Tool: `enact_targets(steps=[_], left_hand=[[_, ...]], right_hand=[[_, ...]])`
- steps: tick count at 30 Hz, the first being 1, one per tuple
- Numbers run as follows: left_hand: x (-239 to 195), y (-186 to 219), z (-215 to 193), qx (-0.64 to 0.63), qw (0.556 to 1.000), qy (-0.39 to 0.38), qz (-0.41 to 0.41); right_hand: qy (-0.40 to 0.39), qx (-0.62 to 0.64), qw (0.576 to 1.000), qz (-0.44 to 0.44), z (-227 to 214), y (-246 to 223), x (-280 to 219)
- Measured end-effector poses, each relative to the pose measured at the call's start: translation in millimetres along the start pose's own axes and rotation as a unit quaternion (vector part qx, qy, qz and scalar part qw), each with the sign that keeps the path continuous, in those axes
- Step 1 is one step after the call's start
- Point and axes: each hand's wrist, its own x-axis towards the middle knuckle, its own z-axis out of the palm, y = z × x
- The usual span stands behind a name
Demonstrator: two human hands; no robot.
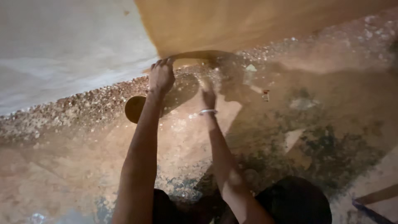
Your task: The person paints a wall with a brush, repeatedly dipping the brush into a small container of paint and applying it in vertical strokes. The person remains crouched or seated on the floor throughout the task.
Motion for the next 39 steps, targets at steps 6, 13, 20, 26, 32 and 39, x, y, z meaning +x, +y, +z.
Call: enact_targets(steps=[6,13,20,26,32,39], left_hand=[[7.9,20.0,4.1,-0.029,0.999,0.026,0.033],[-6.9,-10.2,8.0,-0.002,0.999,0.034,0.008],[-4.9,-25.8,-4.3,0.002,0.998,0.054,-0.007],[-43.1,-55.8,-48.5,-0.023,0.995,0.093,0.016],[-105.5,-156.7,-57.9,-0.059,0.978,-0.027,-0.2],[-141.2,-202.6,-21.3,-0.117,0.97,-0.107,-0.185]], right_hand=[[-0.15,0.023,0.988,-0.008,23.9,-38.9,-36.2],[0.217,-0.025,0.927,0.304,-9.0,6.2,14.7],[-0.087,-0.009,0.995,0.048,10.5,-26.2,-16.2],[-0.204,-0.011,0.977,-0.057,4.9,-59.3,-52.0],[-0.269,-0.041,0.915,-0.299,-35.4,-140.7,46.9],[-0.494,-0.388,0.759,-0.174,-52.9,-341.5,147.8]])
